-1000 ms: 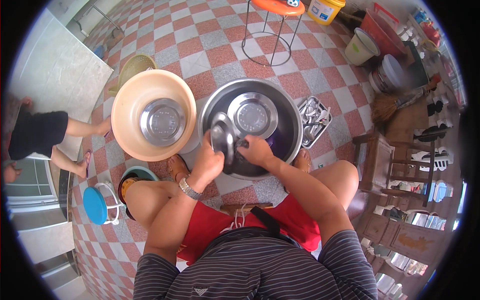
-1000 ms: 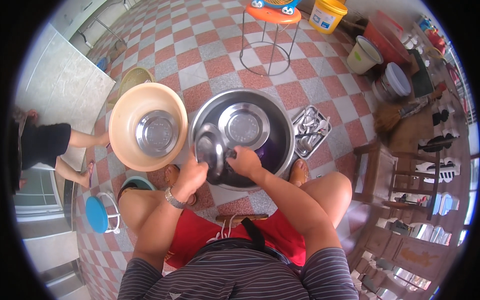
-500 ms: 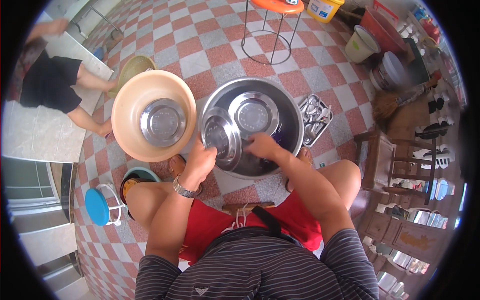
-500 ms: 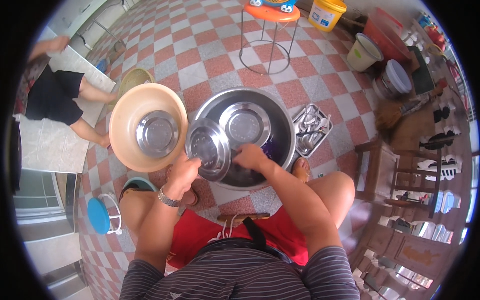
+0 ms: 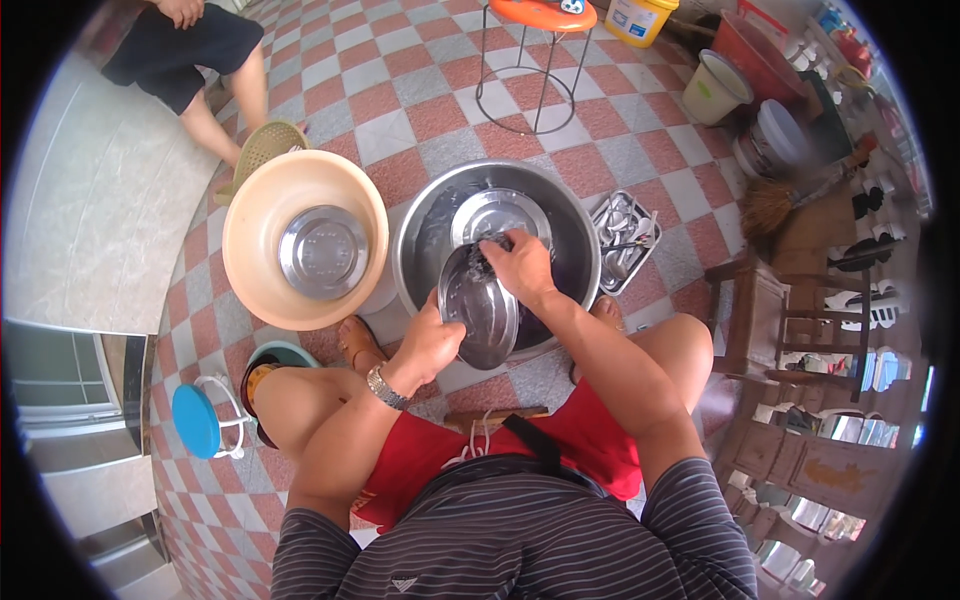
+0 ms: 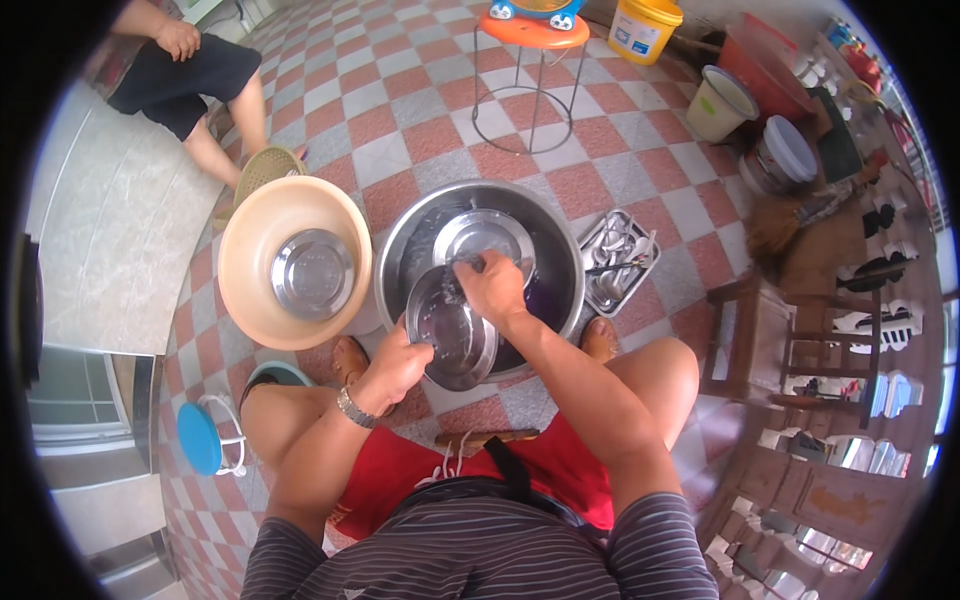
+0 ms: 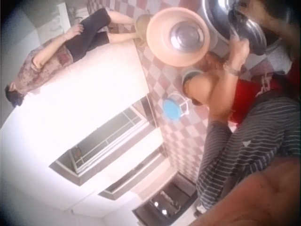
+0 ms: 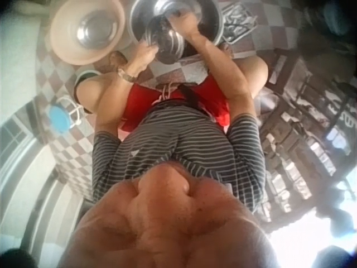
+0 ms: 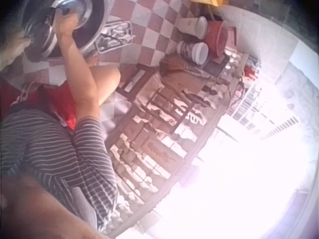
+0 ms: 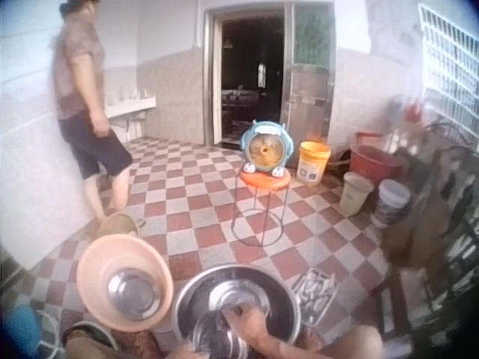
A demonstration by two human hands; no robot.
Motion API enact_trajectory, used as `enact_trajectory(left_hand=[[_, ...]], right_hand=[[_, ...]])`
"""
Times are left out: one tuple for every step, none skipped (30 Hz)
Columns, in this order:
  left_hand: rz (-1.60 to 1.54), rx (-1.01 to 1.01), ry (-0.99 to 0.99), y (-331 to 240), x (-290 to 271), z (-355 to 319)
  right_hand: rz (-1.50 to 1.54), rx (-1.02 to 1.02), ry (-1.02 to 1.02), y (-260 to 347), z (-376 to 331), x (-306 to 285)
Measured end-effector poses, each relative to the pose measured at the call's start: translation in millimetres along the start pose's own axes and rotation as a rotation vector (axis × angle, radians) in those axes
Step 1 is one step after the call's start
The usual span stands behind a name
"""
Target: The person washes a series of small metal bowls and lids in a large basin of soapy water using a steel wool pad.
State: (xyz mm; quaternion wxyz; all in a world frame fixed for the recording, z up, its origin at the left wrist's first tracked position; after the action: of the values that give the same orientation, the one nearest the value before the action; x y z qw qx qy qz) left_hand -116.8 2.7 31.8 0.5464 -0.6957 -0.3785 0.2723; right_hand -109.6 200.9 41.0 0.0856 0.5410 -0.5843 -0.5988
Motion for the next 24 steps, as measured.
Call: enact_trajectory(left_hand=[[-0.025, -0.022, 0.044, -13.4, 6.8, -3.1], [-0.027, -0.02, 0.051, -23.7, 10.4, -4.5], [-0.097, -0.125, 0.052, -29.9, 13.2, -5.5], [-0.168, -0.236, 0.045, -29.8, 13.0, -7.9], [-0.168, -0.235, 0.043, -30.8, 10.5, -7.5], [-0.156, -0.252, 0.064, -31.9, 8.0, -7.6], [-0.143, -0.268, 0.088, -33.1, 8.6, -5.8], [-0.142, -0.263, 0.09, -26.6, 9.7, -3.9], [-0.113, -0.128, 0.084, -24.1, 10.4, -1.9], [-0.084, 0.007, 0.077, -22.8, 9.8, -0.1], [-0.084, 0.008, 0.077, -16.8, 7.5, 1.5], [-0.109, -0.042, 0.085, -17.9, 8.7, 1.3], [-0.134, -0.09, 0.086, -19.7, 8.8, 0.5], [-0.134, -0.093, 0.083, -24.9, 7.0, 1.2], [-0.104, -0.173, 0.1, -30.4, 4.2, 2.1], [-0.074, -0.254, 0.117, -31.7, 2.7, 1.7], [-0.071, -0.255, 0.118, -24.1, 2.5, 0.5], [0.023, -0.124, 0.095, -15.5, 1.8, 6.2], [0.115, -0.001, 0.061, -12.2, -0.3, 7.9], [0.115, -0.001, 0.056, -4.9, -2.7, 11.3], [0.11, 0.06, 0.025, -1.5, -3.9, 12.3], [0.105, 0.12, 0.0, -13.1, 0.1, 12.6], [0.237, 0.049, 0.014, -22.2, -2.4, 12.8], [0.239, 0.048, 0.011, -21.1, -5.1, 10.7]], right_hand=[[0.039, -0.032, 0.1, 7.3, -5.3, 0.3], [0.077, -0.065, 0.2, 11.6, -10.6, 4.3], [0.191, -0.119, 0.2, 8.0, -16.0, 14.8], [0.246, -0.142, 0.259, 15.8, -26.2, 21.0], [0.242, -0.192, 0.242, 21.3, -31.6, 19.7], [0.238, -0.244, 0.223, 26.0, -34.5, 17.6], [0.14, -0.252, 0.16, 18.5, -22.9, 12.8], [0.042, -0.26, 0.097, 8.4, -7.5, 6.3], [0.102, -0.098, 0.031, 2.0, 0.3, -1.8], [0.102, -0.099, 0.03, 1.7, -0.2, -0.7], [0.111, -0.128, 0.043, 2.3, -3.4, 2.9], [0.12, -0.15, 0.055, 3.1, -8.8, 6.9], [0.167, -0.248, 0.091, 17.9, -17.9, 15.8], [0.257, -0.233, 0.234, 25.0, -28.1, 20.4], [0.208, -0.277, 0.208, 30.1, -29.0, 16.1], [0.159, -0.32, 0.182, 32.8, -26.7, 11.6], [0.113, -0.273, 0.105, 13.1, -10.4, 12.3], [0.066, -0.231, 0.017, -5.6, 8.7, 8.4], [0.071, -0.096, 0.061, -9.4, 10.6, 5.8], [0.071, -0.099, 0.065, -5.7, 7.0, 10.9], [0.142, -0.17, 0.124, 10.8, -9.3, 17.0], [0.213, -0.238, 0.177, 21.7, -23.2, 21.6], [0.138, -0.311, 0.175, 24.8, -31.2, 26.5], [0.14, -0.311, 0.179, 20.5, -28.7, 28.6]])
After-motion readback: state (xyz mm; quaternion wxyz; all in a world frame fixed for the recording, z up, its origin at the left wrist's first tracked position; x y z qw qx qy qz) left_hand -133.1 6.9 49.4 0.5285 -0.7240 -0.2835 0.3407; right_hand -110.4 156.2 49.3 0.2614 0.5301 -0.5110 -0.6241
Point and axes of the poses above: each hand's wrist, its own z-axis towards the middle knuckle, its own x-axis out of the palm, y = z × x, the point moved 4 cm from there along z, towards the middle knuckle, and after that the axes turned 5 degrees about x, right-handed, at the moved point
